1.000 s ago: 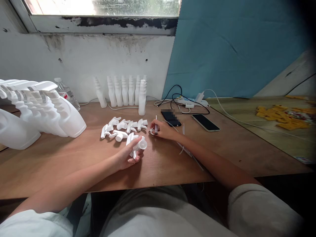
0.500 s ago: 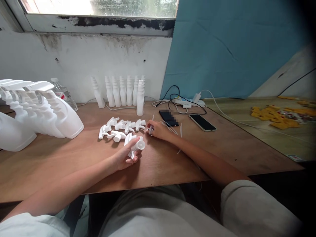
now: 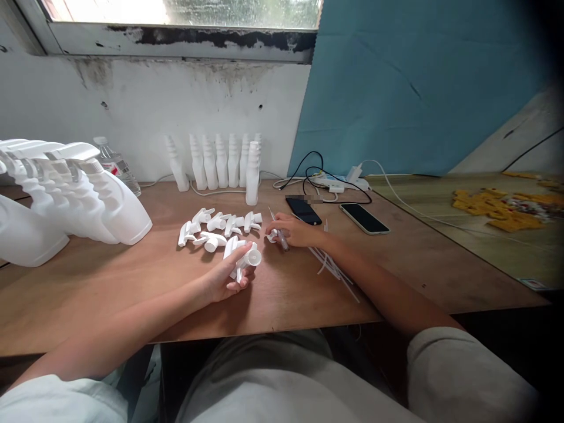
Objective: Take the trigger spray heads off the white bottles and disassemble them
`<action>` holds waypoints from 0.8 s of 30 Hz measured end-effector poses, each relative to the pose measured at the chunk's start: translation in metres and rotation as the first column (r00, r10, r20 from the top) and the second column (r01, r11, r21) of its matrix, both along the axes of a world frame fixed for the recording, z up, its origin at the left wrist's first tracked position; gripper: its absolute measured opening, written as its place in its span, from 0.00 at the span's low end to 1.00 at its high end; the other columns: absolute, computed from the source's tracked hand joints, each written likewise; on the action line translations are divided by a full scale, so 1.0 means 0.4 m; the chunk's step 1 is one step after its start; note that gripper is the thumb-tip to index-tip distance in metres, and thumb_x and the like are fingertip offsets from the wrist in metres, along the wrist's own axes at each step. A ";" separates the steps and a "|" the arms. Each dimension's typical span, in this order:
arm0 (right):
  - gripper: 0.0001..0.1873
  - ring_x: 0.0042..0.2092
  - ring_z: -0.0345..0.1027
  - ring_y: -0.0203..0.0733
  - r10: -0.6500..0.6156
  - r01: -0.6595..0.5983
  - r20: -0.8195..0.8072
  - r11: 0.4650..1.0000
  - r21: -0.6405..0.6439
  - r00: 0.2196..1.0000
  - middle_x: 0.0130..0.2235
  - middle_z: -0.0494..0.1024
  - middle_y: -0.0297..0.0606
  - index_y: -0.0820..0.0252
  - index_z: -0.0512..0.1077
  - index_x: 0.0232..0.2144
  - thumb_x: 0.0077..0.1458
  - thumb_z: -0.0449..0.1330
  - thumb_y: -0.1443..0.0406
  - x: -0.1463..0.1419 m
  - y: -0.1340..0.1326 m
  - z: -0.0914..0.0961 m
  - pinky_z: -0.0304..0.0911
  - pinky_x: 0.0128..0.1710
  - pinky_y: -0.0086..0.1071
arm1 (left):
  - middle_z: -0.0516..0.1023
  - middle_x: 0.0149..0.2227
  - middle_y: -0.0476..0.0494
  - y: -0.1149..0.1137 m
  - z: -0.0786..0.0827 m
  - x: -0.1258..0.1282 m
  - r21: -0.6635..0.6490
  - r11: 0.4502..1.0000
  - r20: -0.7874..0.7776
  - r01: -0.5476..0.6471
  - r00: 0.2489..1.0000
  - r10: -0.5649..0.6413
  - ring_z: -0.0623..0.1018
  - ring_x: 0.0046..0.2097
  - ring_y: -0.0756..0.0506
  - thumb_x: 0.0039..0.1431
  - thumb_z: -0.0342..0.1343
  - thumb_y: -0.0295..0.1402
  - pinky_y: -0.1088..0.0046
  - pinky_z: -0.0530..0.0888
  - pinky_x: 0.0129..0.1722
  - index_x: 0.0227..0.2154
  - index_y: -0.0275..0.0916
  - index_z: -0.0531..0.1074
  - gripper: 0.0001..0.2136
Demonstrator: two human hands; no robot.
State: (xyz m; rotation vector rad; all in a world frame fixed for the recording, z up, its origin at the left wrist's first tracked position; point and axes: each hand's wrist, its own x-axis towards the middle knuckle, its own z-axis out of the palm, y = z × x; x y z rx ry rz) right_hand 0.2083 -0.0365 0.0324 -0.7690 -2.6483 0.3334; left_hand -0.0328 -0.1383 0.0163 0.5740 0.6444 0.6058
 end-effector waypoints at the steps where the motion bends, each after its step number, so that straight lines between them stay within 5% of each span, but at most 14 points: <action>1: 0.10 0.41 0.65 0.41 0.011 -0.011 0.031 1.000 0.013 0.999 0.38 0.69 0.42 0.60 0.75 0.40 0.56 0.58 0.67 0.001 0.000 -0.001 0.61 0.44 0.32 | 0.60 0.17 0.53 0.000 -0.001 0.000 0.002 1.000 0.004 0.002 1.000 -0.002 0.64 0.16 0.56 0.58 0.55 0.48 0.87 0.46 0.06 0.21 0.35 0.61 0.22; 10: 0.25 0.47 0.63 0.44 0.069 -0.078 0.123 0.994 0.071 0.990 0.43 0.70 0.42 0.58 0.73 0.45 0.44 0.55 0.80 0.009 -0.003 0.005 0.59 0.49 0.35 | 0.60 0.16 0.52 -0.003 0.004 0.002 0.004 1.000 0.007 -0.004 1.000 0.004 0.65 0.15 0.56 0.58 0.55 0.48 0.87 0.47 0.06 0.20 0.35 0.62 0.22; 16: 0.16 0.52 0.62 0.46 0.094 -0.108 0.160 0.991 0.085 0.983 0.44 0.70 0.43 0.60 0.73 0.37 0.49 0.53 0.78 0.005 0.006 -0.005 0.57 0.51 0.39 | 0.60 0.16 0.53 -0.004 0.006 0.005 -0.004 1.000 -0.006 -0.021 1.000 0.020 0.64 0.15 0.55 0.58 0.56 0.48 0.86 0.46 0.06 0.21 0.36 0.62 0.21; 24: 0.07 0.42 0.62 0.43 0.022 -0.044 0.161 0.990 0.135 0.987 0.38 0.68 0.42 0.60 0.72 0.37 0.54 0.58 0.69 0.003 0.002 0.003 0.58 0.45 0.36 | 0.60 0.17 0.53 0.000 0.003 0.000 -0.009 1.000 -0.003 0.007 1.000 -0.007 0.65 0.16 0.56 0.58 0.55 0.48 0.87 0.47 0.06 0.21 0.35 0.61 0.21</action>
